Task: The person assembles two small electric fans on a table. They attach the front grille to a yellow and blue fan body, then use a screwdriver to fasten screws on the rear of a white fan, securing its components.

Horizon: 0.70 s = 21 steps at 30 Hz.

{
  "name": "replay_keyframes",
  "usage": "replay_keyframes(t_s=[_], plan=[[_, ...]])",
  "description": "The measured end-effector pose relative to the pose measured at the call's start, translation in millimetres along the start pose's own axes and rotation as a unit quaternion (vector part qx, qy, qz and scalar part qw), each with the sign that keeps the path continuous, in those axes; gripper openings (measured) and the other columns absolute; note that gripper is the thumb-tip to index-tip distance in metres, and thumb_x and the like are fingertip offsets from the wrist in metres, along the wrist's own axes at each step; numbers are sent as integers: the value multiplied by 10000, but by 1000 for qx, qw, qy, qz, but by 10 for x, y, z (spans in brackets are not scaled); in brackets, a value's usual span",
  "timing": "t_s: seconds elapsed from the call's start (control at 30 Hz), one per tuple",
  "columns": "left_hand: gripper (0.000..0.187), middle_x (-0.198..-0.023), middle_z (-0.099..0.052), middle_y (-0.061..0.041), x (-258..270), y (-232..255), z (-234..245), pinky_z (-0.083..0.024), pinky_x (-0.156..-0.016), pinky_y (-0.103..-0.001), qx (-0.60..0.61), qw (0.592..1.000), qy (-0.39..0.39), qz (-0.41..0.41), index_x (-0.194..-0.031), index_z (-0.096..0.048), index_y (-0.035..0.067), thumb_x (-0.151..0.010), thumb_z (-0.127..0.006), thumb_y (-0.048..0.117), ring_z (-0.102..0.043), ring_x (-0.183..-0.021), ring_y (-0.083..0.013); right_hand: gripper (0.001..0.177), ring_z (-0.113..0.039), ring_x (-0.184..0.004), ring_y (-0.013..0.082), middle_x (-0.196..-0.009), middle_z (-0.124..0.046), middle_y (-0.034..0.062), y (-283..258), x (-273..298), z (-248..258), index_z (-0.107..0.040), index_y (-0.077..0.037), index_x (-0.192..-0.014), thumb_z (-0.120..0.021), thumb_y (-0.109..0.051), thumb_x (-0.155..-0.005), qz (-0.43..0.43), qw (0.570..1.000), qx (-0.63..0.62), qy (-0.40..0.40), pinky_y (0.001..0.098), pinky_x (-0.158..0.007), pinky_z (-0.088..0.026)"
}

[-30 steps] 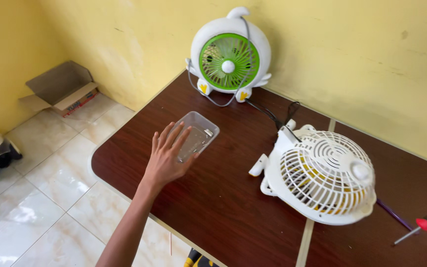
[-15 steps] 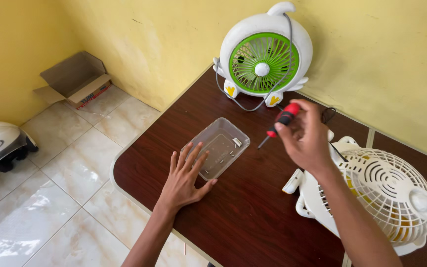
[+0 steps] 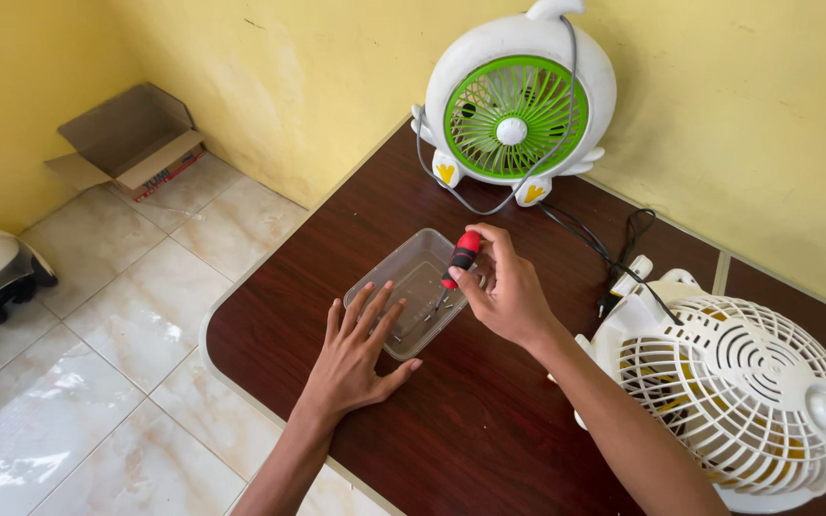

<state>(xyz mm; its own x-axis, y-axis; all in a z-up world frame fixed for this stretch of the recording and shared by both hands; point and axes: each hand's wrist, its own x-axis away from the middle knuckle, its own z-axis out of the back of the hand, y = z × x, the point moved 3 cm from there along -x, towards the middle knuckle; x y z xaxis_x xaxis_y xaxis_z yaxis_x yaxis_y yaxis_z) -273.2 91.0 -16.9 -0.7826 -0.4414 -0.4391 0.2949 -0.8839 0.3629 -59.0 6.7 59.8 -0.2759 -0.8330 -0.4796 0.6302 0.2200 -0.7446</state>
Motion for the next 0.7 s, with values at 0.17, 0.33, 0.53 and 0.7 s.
replay_keyframes(t_s=[0.17,0.33,0.53,0.7], plan=[[817,-1615,-361,-114,10,12,-10,-208,-1174,-672,-2,1000,-8,-4,-1465,-518,139,-821,-729,595,-276,-1507,-358,500,-688,-733,96,-994,-716,93,33,30,8,-431,-8,-1358,-714,-119,-961,-18,1000,-8,-5,243,-603,-548],[817,-1619,-367,-109,22,22,-24,-210,-1183,-663,3,1000,-6,-12,-1494,-508,167,-830,-727,587,-277,-1512,-351,494,-700,-751,76,-992,-718,78,25,65,22,-436,-10,-1355,-717,-106,-961,-29,999,-27,1,225,-625,-554],[824,-1625,-370,-103,34,-12,-64,-215,-1202,-643,4,1000,0,-16,-1508,-494,173,-841,-716,603,-284,-1519,-336,472,-671,-781,50,-992,-711,63,-141,100,242,-438,-3,-1363,-708,-63,-980,-9,998,-57,36,204,-612,-506],[819,-1635,-353,-107,42,-34,-101,-199,-1215,-639,-10,999,20,-23,-1518,-479,175,-851,-692,601,-261,-1525,-334,487,-632,-770,45,-1011,-710,80,-444,237,678,-432,6,-1369,-719,-39,-979,8,997,-15,82,189,-591,-452]])
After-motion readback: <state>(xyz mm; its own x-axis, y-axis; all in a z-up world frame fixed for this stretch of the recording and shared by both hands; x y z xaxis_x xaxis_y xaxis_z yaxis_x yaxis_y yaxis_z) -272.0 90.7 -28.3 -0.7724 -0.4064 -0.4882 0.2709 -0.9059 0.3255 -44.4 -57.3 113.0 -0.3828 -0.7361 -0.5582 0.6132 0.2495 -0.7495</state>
